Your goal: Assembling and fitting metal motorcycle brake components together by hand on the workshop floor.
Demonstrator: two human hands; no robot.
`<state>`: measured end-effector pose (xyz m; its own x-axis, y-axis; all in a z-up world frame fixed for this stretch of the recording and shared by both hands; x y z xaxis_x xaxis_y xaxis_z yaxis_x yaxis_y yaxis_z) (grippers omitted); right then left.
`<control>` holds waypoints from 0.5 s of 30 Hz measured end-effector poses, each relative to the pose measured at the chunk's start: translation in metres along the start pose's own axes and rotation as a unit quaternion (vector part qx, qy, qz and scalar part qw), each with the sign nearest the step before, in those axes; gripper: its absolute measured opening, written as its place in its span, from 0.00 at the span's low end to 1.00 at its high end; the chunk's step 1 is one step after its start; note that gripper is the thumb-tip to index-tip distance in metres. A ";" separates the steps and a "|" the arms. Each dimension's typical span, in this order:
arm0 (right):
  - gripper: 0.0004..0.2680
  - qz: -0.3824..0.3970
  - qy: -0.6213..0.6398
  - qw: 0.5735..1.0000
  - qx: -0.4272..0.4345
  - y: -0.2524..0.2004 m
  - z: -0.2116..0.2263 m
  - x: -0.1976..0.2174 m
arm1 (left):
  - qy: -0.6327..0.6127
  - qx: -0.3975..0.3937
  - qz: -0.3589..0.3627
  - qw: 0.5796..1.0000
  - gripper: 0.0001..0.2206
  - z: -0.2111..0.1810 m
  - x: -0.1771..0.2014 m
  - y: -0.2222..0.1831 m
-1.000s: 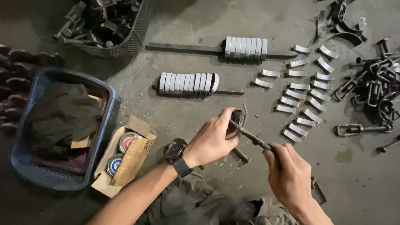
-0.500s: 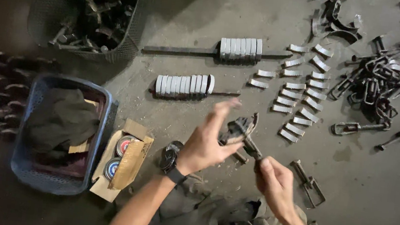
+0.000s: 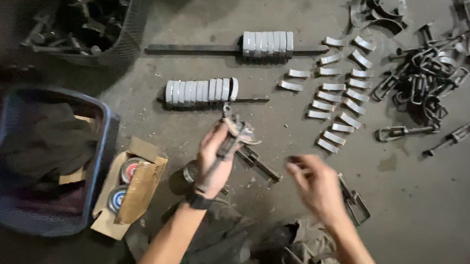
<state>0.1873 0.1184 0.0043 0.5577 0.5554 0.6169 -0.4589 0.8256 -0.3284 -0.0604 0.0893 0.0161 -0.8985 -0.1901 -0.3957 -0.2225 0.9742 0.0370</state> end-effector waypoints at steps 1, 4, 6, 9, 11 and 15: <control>0.15 -0.001 -0.005 1.000 -0.003 -0.009 -0.028 0.009 | -0.005 0.000 0.001 1.000 0.14 0.007 0.005 -0.002; 0.24 -0.019 -0.314 0.940 -0.134 -0.036 -0.178 0.001 | -0.344 0.119 -0.030 0.931 0.14 0.047 0.015 -0.012; 0.17 0.017 -0.379 0.894 -0.237 -0.091 -0.343 -0.003 | -0.470 0.181 0.012 0.864 0.17 0.053 0.002 -0.014; 0.16 0.166 -0.220 0.888 -0.368 -0.100 -0.335 0.009 | -0.479 0.154 0.102 0.858 0.19 0.043 -0.018 -0.018; 0.12 0.125 -0.026 0.932 -0.339 -0.097 -0.279 0.024 | -0.469 0.207 0.075 0.855 0.19 0.042 -0.024 -0.020; 0.10 0.036 0.414 0.890 -0.186 -0.084 -0.076 0.051 | -0.470 0.210 0.194 0.835 0.19 0.023 -0.048 -0.030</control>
<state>0.3070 0.0851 0.0094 0.9252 0.3651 -0.1033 -0.3394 0.6746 -0.6555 -0.0016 0.0722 0.0132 -0.1330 0.1357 -0.9818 0.3465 0.9344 0.0823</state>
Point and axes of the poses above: each hand's wrist, its own y-axis towards the middle knuckle, its own x-axis out of the back of the hand, z = x × y, the point moved 8 cm from there along y, towards the middle knuckle, and after that the axes turned 8 degrees about z, right-handed, at the moved point
